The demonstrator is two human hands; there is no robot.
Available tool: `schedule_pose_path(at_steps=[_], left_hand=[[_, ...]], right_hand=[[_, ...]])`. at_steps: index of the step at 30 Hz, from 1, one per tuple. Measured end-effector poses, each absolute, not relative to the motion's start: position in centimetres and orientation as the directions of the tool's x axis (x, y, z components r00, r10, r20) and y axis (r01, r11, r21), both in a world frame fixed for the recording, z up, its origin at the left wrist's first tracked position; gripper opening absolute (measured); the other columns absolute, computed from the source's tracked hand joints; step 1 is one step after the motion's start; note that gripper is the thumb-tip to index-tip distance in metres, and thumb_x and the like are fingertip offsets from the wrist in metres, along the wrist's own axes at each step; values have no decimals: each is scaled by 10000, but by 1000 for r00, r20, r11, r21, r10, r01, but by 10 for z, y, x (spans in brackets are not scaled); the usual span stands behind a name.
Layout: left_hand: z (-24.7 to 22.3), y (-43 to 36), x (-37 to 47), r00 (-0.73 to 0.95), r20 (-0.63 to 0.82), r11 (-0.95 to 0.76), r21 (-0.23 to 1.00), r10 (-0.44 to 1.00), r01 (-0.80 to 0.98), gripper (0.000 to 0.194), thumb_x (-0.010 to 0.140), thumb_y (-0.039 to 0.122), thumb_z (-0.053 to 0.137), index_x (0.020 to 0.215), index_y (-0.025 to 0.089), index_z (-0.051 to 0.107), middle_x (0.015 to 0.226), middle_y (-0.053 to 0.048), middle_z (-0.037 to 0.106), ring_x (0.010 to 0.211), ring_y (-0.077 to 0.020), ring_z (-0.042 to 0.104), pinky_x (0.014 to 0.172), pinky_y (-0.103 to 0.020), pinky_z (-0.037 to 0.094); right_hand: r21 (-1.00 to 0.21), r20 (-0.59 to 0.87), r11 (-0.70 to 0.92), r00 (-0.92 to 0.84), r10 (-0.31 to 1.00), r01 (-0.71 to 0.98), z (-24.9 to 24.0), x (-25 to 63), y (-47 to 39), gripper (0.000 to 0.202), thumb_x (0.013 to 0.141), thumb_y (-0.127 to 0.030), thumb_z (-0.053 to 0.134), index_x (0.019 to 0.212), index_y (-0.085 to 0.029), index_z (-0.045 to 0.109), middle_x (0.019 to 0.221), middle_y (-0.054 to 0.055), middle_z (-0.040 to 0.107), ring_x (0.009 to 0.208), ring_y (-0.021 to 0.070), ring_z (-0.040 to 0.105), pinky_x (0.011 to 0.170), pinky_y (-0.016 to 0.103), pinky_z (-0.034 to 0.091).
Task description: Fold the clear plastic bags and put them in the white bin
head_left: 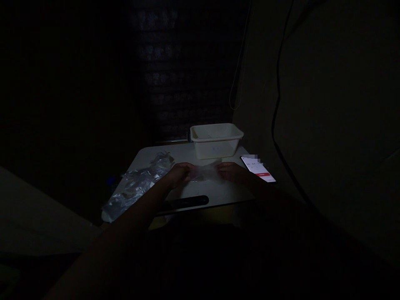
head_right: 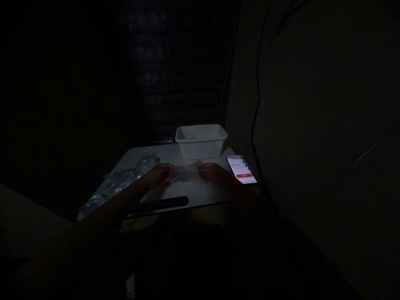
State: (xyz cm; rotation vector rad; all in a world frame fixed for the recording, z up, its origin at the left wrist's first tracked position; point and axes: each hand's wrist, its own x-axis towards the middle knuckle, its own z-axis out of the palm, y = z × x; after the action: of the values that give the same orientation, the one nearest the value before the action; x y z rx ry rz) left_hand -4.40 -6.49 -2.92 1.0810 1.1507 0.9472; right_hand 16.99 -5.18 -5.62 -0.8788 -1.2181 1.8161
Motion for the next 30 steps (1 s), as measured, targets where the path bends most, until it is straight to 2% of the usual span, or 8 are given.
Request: schedule_pose_path(at_steps=[9,11,13,17,20,22,25,30], left_hand=[[-50,-53,-50,67,-147,123,953,987,278,117,581,53,418,559,131,503,494,17,511,477,-87,495,523,-216,411],[-52,-53,-51,63,-36,4,896,997,444,106,629,111,427,634,125,532,616,-25,572,616,-129,540,625,-251,421],[-53,-54,-50,165,89,-176,735,982,655,194,695,169,390,782,113,554,833,-79,594,807,-165,534,747,-280,391],[-56,-63,-42,425,92,-428,363,901,828,394,779,227,279,1135,99,385,1233,-129,352,1131,-195,305,909,-341,250],[-60,-69,-33,457,29,-454,193,889,870,488,799,318,236,1228,86,231,1298,-144,216,1190,-224,164,928,-432,167],[-63,-72,-28,464,11,-461,142,886,876,517,803,351,207,1241,75,198,1304,-150,193,1195,-231,144,931,-454,128],[-67,-74,-25,474,-6,-471,96,880,877,524,800,365,204,1238,78,214,1303,-150,195,1197,-239,133,930,-468,102],[-73,-76,-23,498,-15,-497,26,867,867,506,798,355,212,1245,119,207,1311,-130,185,1200,-247,116,912,-506,92]], right_hand=[[-990,-87,-126,-434,897,-61,-70,182,-43,193,588,-177,559,779,-152,583,702,34,599,577,106,551,538,233,429],[-998,-44,-25,-343,938,60,-72,182,-40,240,620,-185,506,849,-166,572,736,42,603,615,122,557,575,265,441],[-960,51,102,-196,979,262,-74,181,-36,262,621,-161,466,859,-171,574,793,54,606,712,152,558,655,310,441],[-756,286,223,5,958,615,-70,169,-38,324,622,-111,407,902,-136,569,988,94,563,950,195,477,849,348,347],[-500,396,340,-139,908,797,-65,149,-46,369,701,-143,333,1022,-101,509,1071,116,520,1008,182,441,889,319,308],[-344,381,468,-335,862,814,-65,134,-52,390,760,-202,275,1086,-86,456,1128,124,477,1067,177,391,903,314,287],[-191,297,522,-458,838,832,-69,114,-59,440,806,-294,200,1161,-93,366,1225,127,372,1140,196,296,921,396,230],[-113,210,529,-500,840,841,-81,103,-64,483,817,-370,142,1179,-120,339,1266,120,310,1172,198,233,926,439,180]])
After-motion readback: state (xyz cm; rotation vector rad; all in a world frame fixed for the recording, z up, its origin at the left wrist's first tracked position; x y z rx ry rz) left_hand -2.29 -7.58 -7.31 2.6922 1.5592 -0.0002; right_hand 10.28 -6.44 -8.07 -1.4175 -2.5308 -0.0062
